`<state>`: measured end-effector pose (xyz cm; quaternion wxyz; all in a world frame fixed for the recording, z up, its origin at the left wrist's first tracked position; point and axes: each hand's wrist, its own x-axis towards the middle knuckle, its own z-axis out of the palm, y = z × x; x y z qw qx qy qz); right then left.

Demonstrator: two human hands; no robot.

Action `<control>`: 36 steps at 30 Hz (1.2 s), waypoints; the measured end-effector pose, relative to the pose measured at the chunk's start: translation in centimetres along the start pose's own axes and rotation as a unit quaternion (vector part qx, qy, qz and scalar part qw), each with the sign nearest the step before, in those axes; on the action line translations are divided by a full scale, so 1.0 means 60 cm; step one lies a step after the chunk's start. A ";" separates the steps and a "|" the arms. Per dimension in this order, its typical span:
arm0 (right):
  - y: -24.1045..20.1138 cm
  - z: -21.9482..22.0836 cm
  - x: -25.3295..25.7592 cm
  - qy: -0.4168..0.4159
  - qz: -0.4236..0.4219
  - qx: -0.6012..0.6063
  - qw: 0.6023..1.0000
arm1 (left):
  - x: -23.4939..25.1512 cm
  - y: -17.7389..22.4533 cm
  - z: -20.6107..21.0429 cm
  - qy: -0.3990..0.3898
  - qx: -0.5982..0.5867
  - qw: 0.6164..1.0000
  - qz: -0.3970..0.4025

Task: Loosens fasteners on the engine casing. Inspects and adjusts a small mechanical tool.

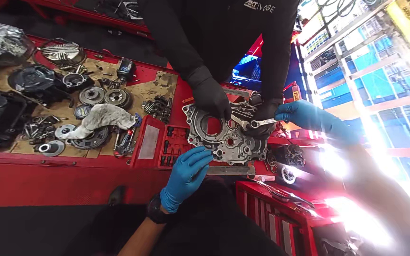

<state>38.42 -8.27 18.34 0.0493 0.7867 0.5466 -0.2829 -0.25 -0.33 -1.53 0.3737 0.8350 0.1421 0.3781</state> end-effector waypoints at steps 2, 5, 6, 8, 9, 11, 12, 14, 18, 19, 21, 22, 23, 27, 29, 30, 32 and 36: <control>-0.012 0.001 -0.009 0.000 0.019 -0.003 1.000 | -0.001 0.000 -0.001 -0.001 -0.004 1.000 0.001; 0.012 0.008 -0.001 0.051 -0.028 0.002 0.998 | -0.001 -0.003 0.001 0.001 -0.017 1.000 0.000; 0.015 0.005 0.006 0.066 -0.050 -0.013 0.997 | -0.002 -0.004 0.002 0.002 -0.020 1.000 -0.001; 0.012 -0.002 0.020 0.075 -0.081 -0.039 0.993 | -0.002 -0.005 0.003 0.002 -0.024 1.000 0.000; 0.013 -0.004 0.025 0.071 -0.089 -0.041 0.993 | -0.002 -0.006 0.003 0.002 -0.025 1.000 0.002; 0.014 0.000 0.020 0.069 -0.088 -0.023 0.993 | -0.001 -0.006 0.003 0.003 -0.028 1.000 0.004; 0.014 0.005 0.012 0.074 -0.078 -0.014 0.994 | -0.001 -0.006 0.004 0.003 -0.030 1.000 0.004; 0.009 0.016 -0.007 0.078 -0.040 -0.006 0.996 | -0.003 -0.006 0.008 0.011 -0.037 0.999 0.004; 0.000 0.037 -0.034 0.070 0.023 0.006 0.997 | -0.005 -0.005 0.013 0.018 -0.045 0.999 0.002; 0.001 0.041 -0.038 0.069 0.031 0.009 0.997 | -0.004 -0.005 0.014 0.020 -0.044 0.999 0.004; 0.002 0.048 -0.042 0.074 0.043 0.011 0.996 | -0.005 -0.006 0.018 0.025 -0.036 0.999 0.005; 0.003 0.050 -0.042 0.079 0.044 0.007 0.996 | -0.005 -0.006 0.021 0.029 -0.032 0.999 0.005; 0.005 0.051 -0.041 0.083 0.041 0.001 0.996 | -0.004 -0.006 0.023 0.033 -0.028 0.999 0.005; 0.002 0.053 -0.042 0.091 0.042 0.000 0.995 | 0.001 -0.005 0.037 0.081 -0.012 0.997 0.010; -0.005 0.053 -0.045 0.084 0.054 0.004 0.995 | 0.004 -0.006 0.042 0.097 -0.010 0.995 0.015; -0.008 0.053 -0.046 0.081 0.059 0.007 0.995 | 0.006 -0.006 0.043 0.099 -0.010 0.995 0.017; -0.012 0.057 -0.049 0.081 0.068 0.016 0.994 | 0.007 -0.007 0.043 0.098 -0.006 0.995 0.019; -0.017 0.066 -0.057 0.077 0.095 0.023 0.992 | 0.008 -0.005 0.043 0.099 -0.005 0.995 0.021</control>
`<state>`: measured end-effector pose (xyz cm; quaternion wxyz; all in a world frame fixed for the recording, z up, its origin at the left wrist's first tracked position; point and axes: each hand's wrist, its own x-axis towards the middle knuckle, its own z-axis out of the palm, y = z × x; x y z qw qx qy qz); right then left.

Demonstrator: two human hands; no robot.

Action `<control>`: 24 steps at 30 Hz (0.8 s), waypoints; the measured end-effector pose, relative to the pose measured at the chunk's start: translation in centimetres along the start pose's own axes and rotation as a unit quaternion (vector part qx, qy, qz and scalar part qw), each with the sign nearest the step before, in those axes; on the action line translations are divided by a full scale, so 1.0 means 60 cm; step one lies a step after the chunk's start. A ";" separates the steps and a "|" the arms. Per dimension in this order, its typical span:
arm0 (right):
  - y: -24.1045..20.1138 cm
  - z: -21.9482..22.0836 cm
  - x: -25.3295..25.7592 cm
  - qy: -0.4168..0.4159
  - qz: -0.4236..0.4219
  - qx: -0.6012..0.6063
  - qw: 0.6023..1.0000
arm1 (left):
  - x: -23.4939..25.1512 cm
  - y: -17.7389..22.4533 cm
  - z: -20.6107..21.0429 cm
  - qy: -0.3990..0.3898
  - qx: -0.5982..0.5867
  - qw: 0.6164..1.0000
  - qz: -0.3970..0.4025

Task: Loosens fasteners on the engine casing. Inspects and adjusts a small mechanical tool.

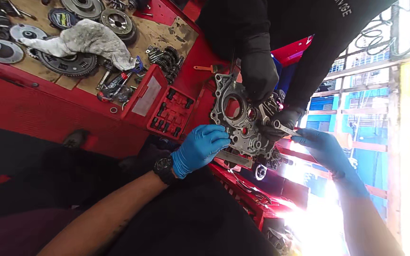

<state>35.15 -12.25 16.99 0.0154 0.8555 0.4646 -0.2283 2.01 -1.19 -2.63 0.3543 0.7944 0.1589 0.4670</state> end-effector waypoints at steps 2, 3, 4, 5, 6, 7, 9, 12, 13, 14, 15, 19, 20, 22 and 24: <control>-0.003 0.002 -0.005 -0.009 0.022 0.008 1.000 | 0.000 0.000 0.000 -0.001 0.001 1.000 0.002; -0.005 0.003 -0.008 -0.015 0.032 0.012 0.999 | 0.001 0.000 0.000 -0.002 0.002 1.000 0.003; -0.007 0.003 -0.010 -0.024 0.040 0.017 0.999 | 0.001 0.001 0.000 -0.003 0.004 1.000 0.003; -0.008 0.003 -0.011 -0.034 0.046 0.024 0.998 | 0.002 0.001 0.001 -0.002 0.004 1.000 0.004; -0.008 0.004 -0.013 -0.042 0.051 0.035 0.997 | 0.002 0.001 0.001 0.000 0.005 1.000 0.005; -0.007 0.006 -0.014 -0.050 0.055 0.048 0.996 | 0.002 0.001 0.001 0.002 0.006 1.000 0.006; -0.006 0.008 -0.016 -0.068 0.067 0.081 0.992 | 0.002 0.002 0.002 0.004 0.006 1.000 0.006; -0.007 0.010 -0.020 -0.095 0.091 0.146 0.980 | 0.002 0.001 0.002 0.004 0.006 1.000 0.009; -0.009 0.010 -0.021 -0.101 0.097 0.167 0.976 | 0.003 0.001 0.002 0.004 0.008 1.000 0.010; -0.010 0.010 -0.023 -0.106 0.102 0.182 0.972 | 0.003 0.002 0.003 0.005 0.010 1.000 0.010; -0.010 0.010 -0.024 -0.110 0.106 0.192 0.969 | 0.002 0.002 0.003 0.007 0.011 1.000 0.010; -0.011 0.010 -0.028 -0.118 0.106 0.203 0.966 | 0.003 0.002 0.004 0.008 0.011 1.000 0.006; -0.012 0.011 -0.030 -0.116 0.106 0.205 0.966 | 0.003 0.002 0.004 0.007 0.010 1.000 0.006; -0.015 0.012 -0.036 -0.119 0.110 0.218 0.962 | 0.002 0.002 0.005 0.008 0.009 1.000 0.007; -0.018 0.014 -0.040 -0.121 0.113 0.236 0.958 | 0.002 0.003 0.005 0.010 0.010 1.000 0.009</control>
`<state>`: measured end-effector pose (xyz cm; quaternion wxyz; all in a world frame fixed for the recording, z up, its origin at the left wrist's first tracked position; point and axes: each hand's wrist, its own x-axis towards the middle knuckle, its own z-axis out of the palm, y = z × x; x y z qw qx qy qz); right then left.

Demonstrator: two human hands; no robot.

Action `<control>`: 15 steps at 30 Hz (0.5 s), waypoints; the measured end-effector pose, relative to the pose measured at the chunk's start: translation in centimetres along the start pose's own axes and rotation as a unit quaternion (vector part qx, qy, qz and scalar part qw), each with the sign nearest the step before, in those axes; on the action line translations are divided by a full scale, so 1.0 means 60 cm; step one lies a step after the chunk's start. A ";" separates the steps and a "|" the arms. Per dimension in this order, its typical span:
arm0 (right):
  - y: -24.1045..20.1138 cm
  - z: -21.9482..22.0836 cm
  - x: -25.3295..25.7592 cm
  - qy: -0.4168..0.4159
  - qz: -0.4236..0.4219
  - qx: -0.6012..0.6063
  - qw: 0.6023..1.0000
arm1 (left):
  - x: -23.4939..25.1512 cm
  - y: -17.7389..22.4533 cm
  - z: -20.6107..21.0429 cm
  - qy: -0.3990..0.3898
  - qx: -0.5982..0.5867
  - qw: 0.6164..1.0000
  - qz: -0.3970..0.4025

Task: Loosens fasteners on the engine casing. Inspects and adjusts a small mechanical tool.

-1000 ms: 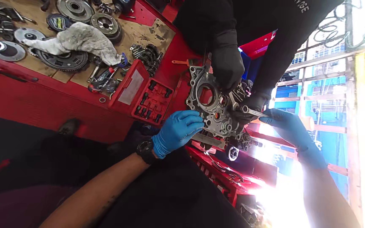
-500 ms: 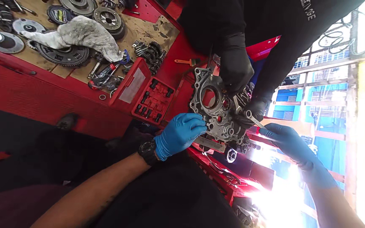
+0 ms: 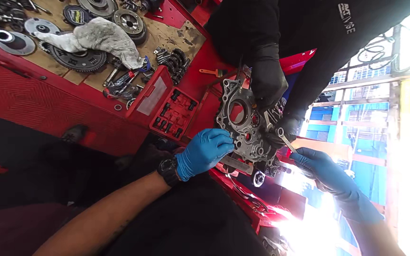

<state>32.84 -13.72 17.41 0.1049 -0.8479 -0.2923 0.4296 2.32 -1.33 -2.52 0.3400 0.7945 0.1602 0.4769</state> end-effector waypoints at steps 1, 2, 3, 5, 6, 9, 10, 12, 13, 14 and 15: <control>0.000 0.002 -0.002 -0.001 0.001 0.008 1.000 | 0.000 0.000 0.000 0.001 -0.001 1.000 -0.001; -0.001 0.004 -0.004 -0.002 0.005 0.014 1.000 | 0.000 0.000 0.000 0.002 -0.001 1.000 -0.002; -0.002 0.006 -0.006 -0.004 0.011 0.017 1.000 | 0.000 0.000 0.001 0.003 -0.002 1.000 -0.003; -0.005 0.009 -0.009 -0.009 0.025 0.035 0.999 | 0.000 0.000 0.001 0.005 -0.003 1.000 -0.003; -0.004 0.010 -0.010 -0.014 0.031 0.048 0.998 | 0.000 0.000 0.001 0.005 -0.003 1.000 -0.003; -0.001 0.015 -0.013 -0.037 0.040 0.093 0.994 | 0.000 0.001 0.001 0.004 -0.003 1.000 -0.006; -0.002 0.019 -0.015 -0.045 0.042 0.111 0.992 | 0.000 0.001 0.002 0.004 -0.005 1.000 -0.007; -0.002 0.028 -0.021 -0.057 0.043 0.149 0.986 | 0.000 0.001 0.002 0.005 -0.006 1.000 -0.008; -0.002 0.034 -0.023 -0.057 0.042 0.174 0.982 | 0.000 0.001 0.002 0.007 -0.005 1.000 -0.007; -0.001 0.040 -0.026 -0.056 0.041 0.198 0.978 | 0.000 0.001 0.002 0.007 -0.004 1.000 -0.006; 0.000 0.046 -0.029 -0.054 0.039 0.218 0.974 | 0.000 0.001 0.002 0.007 -0.004 1.000 -0.006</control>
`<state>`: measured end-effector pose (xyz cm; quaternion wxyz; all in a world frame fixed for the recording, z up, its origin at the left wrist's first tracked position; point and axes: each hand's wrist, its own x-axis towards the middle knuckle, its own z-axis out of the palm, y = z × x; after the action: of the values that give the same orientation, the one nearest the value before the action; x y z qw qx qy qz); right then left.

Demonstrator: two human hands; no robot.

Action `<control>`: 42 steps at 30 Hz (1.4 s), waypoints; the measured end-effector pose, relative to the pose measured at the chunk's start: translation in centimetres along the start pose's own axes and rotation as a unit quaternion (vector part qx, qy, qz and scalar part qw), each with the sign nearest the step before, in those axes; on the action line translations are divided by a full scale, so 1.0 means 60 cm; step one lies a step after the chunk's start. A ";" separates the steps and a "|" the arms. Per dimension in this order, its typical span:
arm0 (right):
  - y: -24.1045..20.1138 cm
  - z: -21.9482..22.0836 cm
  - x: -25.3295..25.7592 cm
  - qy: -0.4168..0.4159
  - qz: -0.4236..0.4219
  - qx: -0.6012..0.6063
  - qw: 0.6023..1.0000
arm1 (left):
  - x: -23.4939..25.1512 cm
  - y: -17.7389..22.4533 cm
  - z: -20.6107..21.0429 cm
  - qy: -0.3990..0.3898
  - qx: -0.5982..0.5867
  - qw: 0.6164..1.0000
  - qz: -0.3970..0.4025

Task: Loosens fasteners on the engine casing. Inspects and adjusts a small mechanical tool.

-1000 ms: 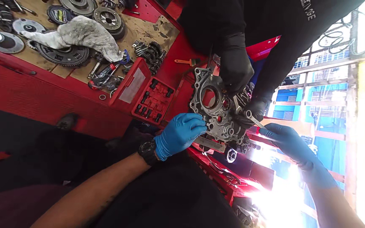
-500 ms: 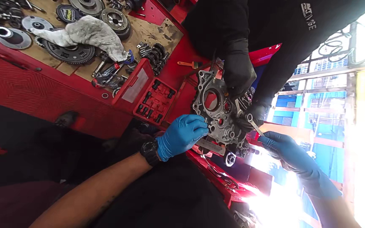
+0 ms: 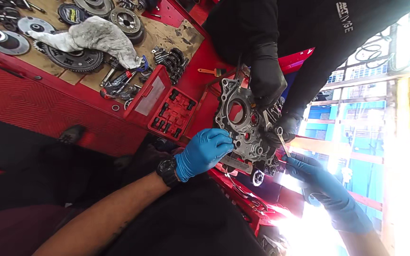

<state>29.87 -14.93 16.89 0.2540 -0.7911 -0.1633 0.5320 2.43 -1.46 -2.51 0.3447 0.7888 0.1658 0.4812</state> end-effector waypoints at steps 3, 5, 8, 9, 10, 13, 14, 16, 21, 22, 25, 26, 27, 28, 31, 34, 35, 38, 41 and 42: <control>0.012 0.018 -0.004 0.008 -0.009 0.053 0.999 | 0.000 0.001 0.000 -0.003 0.002 1.000 -0.001; 0.019 0.030 -0.005 0.012 -0.012 0.085 0.996 | 0.000 0.001 0.001 -0.001 -0.001 1.000 -0.001; 0.020 0.052 -0.009 0.019 -0.008 0.138 0.990 | 0.000 0.000 0.000 0.001 -0.001 1.000 0.000; 0.021 0.059 -0.011 0.022 -0.007 0.150 0.988 | 0.000 0.001 -0.001 0.000 -0.001 1.000 -0.001; 0.021 0.065 -0.013 0.024 -0.007 0.159 0.987 | 0.000 0.001 -0.001 0.000 -0.001 1.000 -0.001; 0.024 0.073 -0.012 0.027 -0.009 0.167 0.985 | 0.001 -0.001 -0.002 -0.002 -0.001 1.000 0.002; 0.026 0.071 -0.011 0.027 -0.012 0.161 0.986 | 0.001 -0.001 -0.002 -0.004 0.001 1.000 0.003; 0.029 0.059 -0.011 0.027 -0.026 0.138 0.990 | 0.001 -0.002 -0.001 -0.006 0.004 1.000 0.005; 0.014 -0.006 -0.028 0.024 -0.122 -0.024 0.992 | 0.000 -0.002 -0.002 -0.010 0.014 1.000 0.003; 0.008 -0.028 -0.019 0.024 -0.145 -0.083 0.986 | 0.001 -0.003 -0.003 -0.010 0.015 1.000 0.003; -0.016 -0.083 0.025 0.047 -0.164 -0.250 0.953 | 0.001 -0.005 -0.003 -0.011 0.015 1.000 0.007; -0.022 -0.096 0.043 0.046 -0.162 -0.287 0.943 | 0.000 -0.006 -0.003 -0.011 0.015 1.000 0.009; -0.025 -0.106 0.062 0.038 -0.161 -0.311 0.936 | -0.002 -0.007 -0.003 -0.011 0.015 1.000 0.009; -0.032 -0.112 0.076 0.027 -0.158 -0.330 0.930 | -0.001 -0.007 -0.003 -0.011 0.016 1.000 0.010; -0.059 -0.118 0.101 0.018 -0.138 -0.400 0.906 | 0.000 -0.007 -0.002 -0.010 0.019 1.000 0.008; -0.103 -0.120 0.114 0.021 -0.130 -0.487 0.863 | 0.000 -0.007 -0.002 -0.011 0.021 1.000 0.008; -0.119 -0.118 0.117 0.018 -0.136 -0.511 0.849 | -0.001 -0.007 -0.002 -0.011 0.018 1.000 0.008; -0.154 -0.119 0.132 0.007 -0.146 -0.553 0.820 | -0.002 -0.007 -0.002 -0.009 0.020 1.000 0.008; -0.158 -0.122 0.138 -0.010 -0.147 -0.559 0.816 | -0.002 -0.009 -0.003 -0.011 0.023 1.000 0.011; -0.152 -0.123 0.137 -0.013 -0.151 -0.552 0.820 | -0.003 -0.010 -0.002 -0.011 0.023 1.000 0.012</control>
<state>39.94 -4.84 18.17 -0.1499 -0.7571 -0.5505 0.3182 2.25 -1.09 -3.01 0.3228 0.8035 0.1634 0.4728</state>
